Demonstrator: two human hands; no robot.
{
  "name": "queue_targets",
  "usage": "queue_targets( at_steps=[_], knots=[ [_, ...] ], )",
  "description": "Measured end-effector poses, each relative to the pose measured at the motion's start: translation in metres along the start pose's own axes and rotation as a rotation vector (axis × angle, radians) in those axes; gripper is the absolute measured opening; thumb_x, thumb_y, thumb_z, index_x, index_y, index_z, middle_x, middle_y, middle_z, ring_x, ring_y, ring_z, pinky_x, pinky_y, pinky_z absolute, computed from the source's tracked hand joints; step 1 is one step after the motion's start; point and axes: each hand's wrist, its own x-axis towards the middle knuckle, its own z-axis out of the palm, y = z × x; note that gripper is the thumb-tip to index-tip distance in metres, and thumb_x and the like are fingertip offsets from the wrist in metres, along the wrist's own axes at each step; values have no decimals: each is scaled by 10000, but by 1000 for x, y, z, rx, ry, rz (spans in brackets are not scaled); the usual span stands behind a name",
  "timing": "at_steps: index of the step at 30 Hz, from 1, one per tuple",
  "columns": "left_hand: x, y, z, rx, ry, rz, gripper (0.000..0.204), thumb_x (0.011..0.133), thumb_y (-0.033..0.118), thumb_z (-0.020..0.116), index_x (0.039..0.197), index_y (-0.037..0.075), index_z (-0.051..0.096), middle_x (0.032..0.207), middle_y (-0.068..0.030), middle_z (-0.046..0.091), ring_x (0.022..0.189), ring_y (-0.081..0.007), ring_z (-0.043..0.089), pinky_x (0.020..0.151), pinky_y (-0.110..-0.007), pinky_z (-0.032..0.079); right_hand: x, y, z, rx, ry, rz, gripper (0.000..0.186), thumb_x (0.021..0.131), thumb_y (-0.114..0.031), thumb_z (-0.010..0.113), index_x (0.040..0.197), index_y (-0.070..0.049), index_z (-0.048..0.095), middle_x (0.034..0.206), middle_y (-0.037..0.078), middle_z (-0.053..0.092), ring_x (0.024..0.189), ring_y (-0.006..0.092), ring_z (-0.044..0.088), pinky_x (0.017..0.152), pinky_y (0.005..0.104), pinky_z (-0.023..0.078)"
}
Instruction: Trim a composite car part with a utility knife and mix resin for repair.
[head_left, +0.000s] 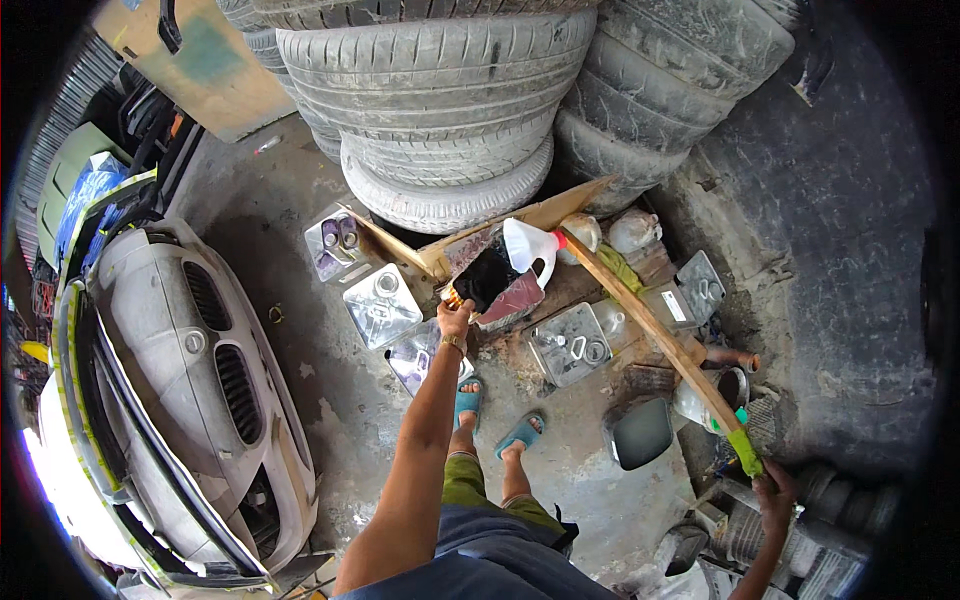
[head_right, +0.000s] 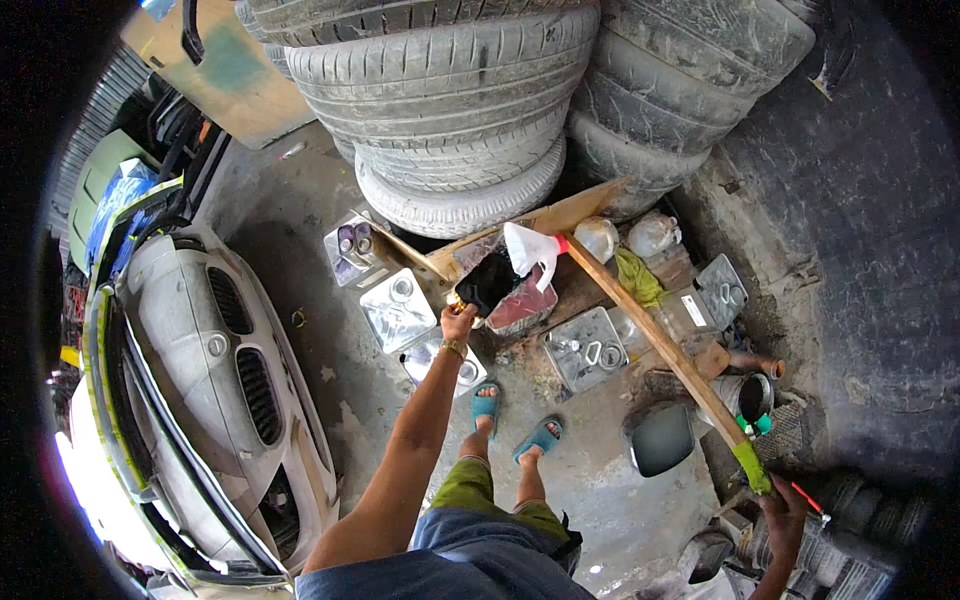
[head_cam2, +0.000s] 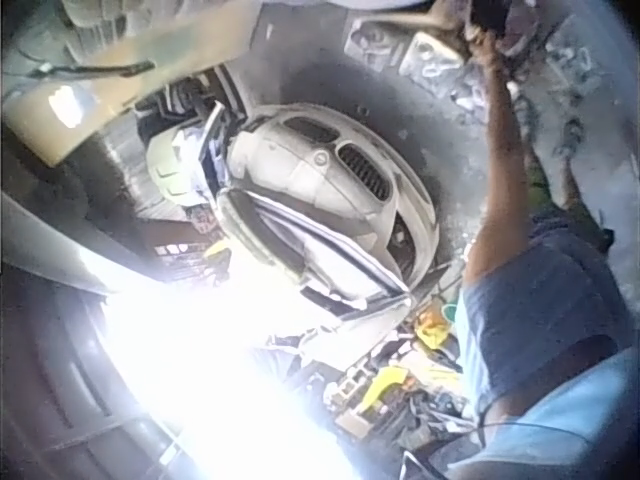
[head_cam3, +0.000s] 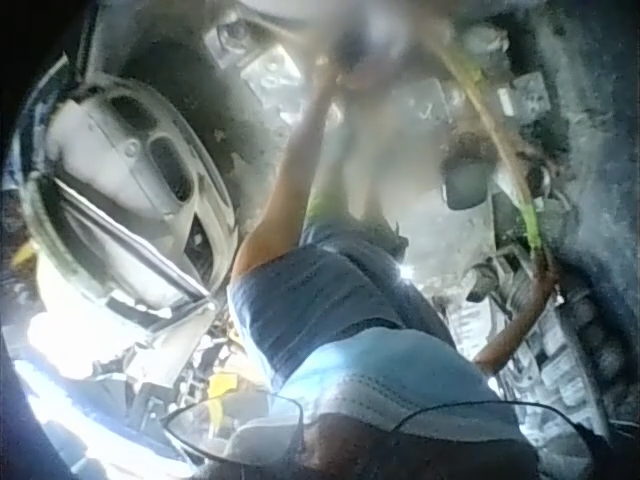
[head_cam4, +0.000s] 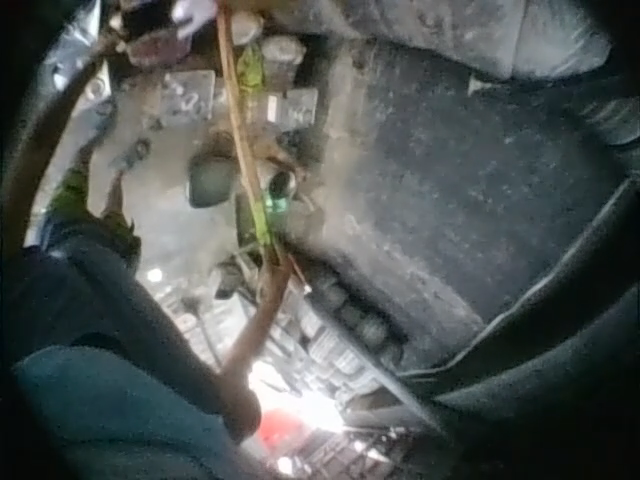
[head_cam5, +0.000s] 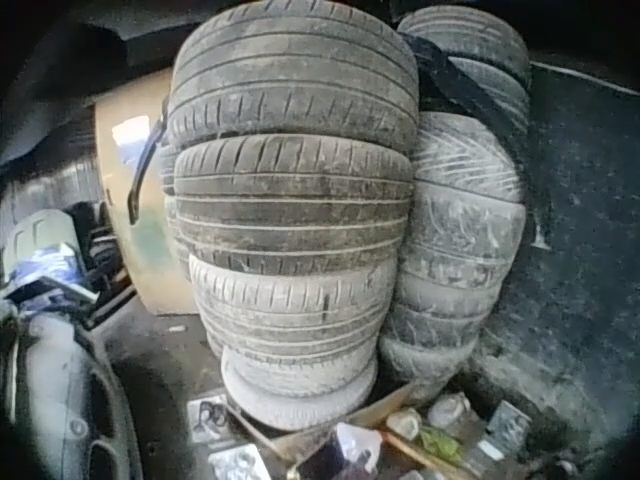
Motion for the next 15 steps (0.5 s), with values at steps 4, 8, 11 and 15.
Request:
queue_targets(
  at_steps=[4, 8, 11, 15],
  knots=[
    [-10, -17, -22, -8, 34, -57, 195, 673, 112, 691, 792, 33, 560, 653, -9, 560, 498, -92, 499, 455, -234, 398, 20, 13, 23, 280, -124, 255, 344, 810, -176, 674, 1096, -3, 595, 770, 2, 565, 583, 50, 468, 495, 200, 381],
    [-20, -7, -42, -116, -103, -209, 444, 643, 154, 716, 1022, -1, 543, 762, -13, 570, 601, -92, 513, 533, -237, 423, 71, -4, 89, 105, -266, 242, 287, 864, -180, 616, 1080, 7, 594, 706, -18, 537, 565, 31, 434, 474, 208, 340],
    [-18, 15, -69, -189, -77, -174, 294, 650, 116, 717, 883, 59, 547, 677, 28, 531, 526, -69, 471, 475, -221, 371, 133, -42, 182, -118, -348, -84, 291, 899, -141, 538, 1137, 25, 557, 763, 89, 611, 670, 154, 572, 626, 306, 451],
    [-21, 33, -72, -147, -125, -208, 237, 717, 147, 694, 904, 103, 554, 726, 19, 561, 609, -90, 519, 568, -232, 449, 210, -71, 317, -623, -296, -235, 145, 831, -102, 521, 898, -2, 602, 836, 193, 637, 832, 386, 613, 723, 464, 484]
  ],
)
